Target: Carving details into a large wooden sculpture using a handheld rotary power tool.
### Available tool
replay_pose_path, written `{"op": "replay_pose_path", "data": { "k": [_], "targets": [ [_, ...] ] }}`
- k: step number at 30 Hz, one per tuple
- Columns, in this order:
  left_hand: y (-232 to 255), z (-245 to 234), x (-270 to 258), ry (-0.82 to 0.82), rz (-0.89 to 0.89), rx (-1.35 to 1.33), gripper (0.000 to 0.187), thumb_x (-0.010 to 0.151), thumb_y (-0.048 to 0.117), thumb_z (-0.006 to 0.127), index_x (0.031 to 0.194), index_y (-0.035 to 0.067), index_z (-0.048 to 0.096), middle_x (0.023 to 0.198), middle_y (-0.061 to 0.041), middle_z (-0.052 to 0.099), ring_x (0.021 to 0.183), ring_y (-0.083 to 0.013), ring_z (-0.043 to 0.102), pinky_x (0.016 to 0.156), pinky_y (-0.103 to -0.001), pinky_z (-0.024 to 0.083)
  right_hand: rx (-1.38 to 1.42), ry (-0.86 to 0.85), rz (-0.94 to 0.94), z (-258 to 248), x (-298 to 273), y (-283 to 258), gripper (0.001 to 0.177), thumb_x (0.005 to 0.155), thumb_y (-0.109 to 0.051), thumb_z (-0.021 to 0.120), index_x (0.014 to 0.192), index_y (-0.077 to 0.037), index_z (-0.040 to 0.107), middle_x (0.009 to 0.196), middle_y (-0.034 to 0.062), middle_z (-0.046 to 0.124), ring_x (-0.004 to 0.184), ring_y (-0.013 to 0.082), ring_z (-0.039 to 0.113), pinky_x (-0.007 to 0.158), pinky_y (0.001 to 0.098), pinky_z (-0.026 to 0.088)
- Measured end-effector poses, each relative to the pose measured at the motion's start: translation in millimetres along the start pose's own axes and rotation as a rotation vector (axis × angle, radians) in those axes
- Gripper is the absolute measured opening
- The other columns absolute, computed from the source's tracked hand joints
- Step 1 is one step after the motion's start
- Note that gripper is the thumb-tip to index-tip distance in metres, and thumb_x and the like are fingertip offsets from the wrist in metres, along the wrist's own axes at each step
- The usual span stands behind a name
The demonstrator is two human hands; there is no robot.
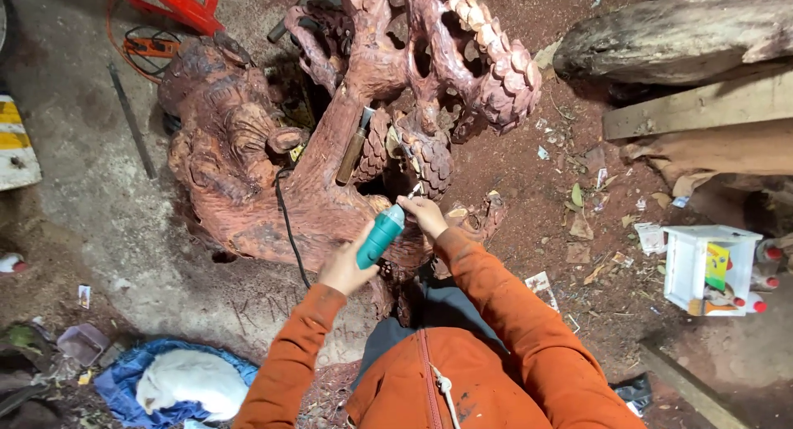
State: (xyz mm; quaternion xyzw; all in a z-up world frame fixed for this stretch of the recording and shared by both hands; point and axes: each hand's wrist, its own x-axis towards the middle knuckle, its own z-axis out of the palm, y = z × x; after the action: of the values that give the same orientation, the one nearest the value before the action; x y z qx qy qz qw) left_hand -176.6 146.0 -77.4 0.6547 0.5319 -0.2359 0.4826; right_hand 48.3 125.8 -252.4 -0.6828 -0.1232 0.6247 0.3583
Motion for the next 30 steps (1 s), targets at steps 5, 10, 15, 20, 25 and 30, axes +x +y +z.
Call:
{"op": "replay_pose_path", "data": {
  "k": [5,10,15,20,25,30],
  "targets": [
    [2.2,-37.7,1.9,-0.006,0.023,0.137,0.094,0.085,0.054,0.066,0.154,0.065,0.003,0.142,-0.007,0.055,0.129,-0.0350,0.060,0.107,-0.047,0.051,0.041,0.062,-0.011,13.0,23.7,17.3,0.048,0.082,-0.048,0.087,0.081,-0.005,0.067,0.089,0.0068,0.059,0.089,0.0168,0.060,0.086,0.0348,0.055],
    [-5.1,-41.4,12.1,0.018,0.063,0.210,0.092,0.085,0.051,0.062,0.156,0.061,0.005,0.133,-0.009,0.059,0.122,-0.0399,0.064,0.106,-0.051,0.049,0.067,0.092,0.008,16.6,29.6,17.7,0.052,0.082,-0.049,0.087,0.089,0.001,0.073,0.097,0.0146,0.063,0.100,0.0213,0.060,0.092,0.0430,0.052],
    [0.3,-40.2,9.7,0.019,0.082,0.170,0.092,0.087,0.047,0.063,0.157,0.059,0.004,0.130,-0.012,0.060,0.122,-0.0414,0.063,0.106,-0.053,0.048,0.025,0.112,0.028,14.2,35.4,23.0,0.053,0.081,-0.050,0.086,0.092,0.001,0.076,0.099,0.0171,0.066,0.101,0.0237,0.065,0.091,0.0430,0.053],
    [-6.3,-24.7,12.8,0.026,0.083,0.137,0.095,0.085,0.050,0.062,0.156,0.060,0.000,0.133,-0.012,0.058,0.123,-0.0402,0.063,0.105,-0.053,0.051,-0.020,0.111,0.043,9.6,39.6,27.1,0.055,0.082,-0.050,0.086,0.097,0.001,0.076,0.100,0.0163,0.065,0.101,0.0220,0.063,0.090,0.0444,0.053],
    [-3.6,-16.0,6.2,0.046,0.079,0.064,0.093,0.090,0.043,0.062,0.159,0.054,0.001,0.131,-0.015,0.058,0.119,-0.0418,0.063,0.102,-0.056,0.051,-0.205,0.113,0.002,4.1,41.7,24.9,0.045,0.079,-0.053,0.082,0.064,-0.013,0.067,0.062,0.0009,0.051,0.061,0.0136,0.056,0.063,0.0282,0.050],
    [-14.1,19.2,22.3,0.027,0.011,0.074,0.095,0.086,0.055,0.060,0.155,0.062,-0.004,0.139,-0.008,0.056,0.124,-0.0379,0.062,0.108,-0.053,0.050,-0.427,0.057,0.011,-1.1,33.3,18.5,0.055,0.082,-0.064,0.074,0.084,-0.009,0.078,0.084,0.0139,0.070,0.096,0.0311,0.067,0.087,0.0398,0.051]
  ]
}}
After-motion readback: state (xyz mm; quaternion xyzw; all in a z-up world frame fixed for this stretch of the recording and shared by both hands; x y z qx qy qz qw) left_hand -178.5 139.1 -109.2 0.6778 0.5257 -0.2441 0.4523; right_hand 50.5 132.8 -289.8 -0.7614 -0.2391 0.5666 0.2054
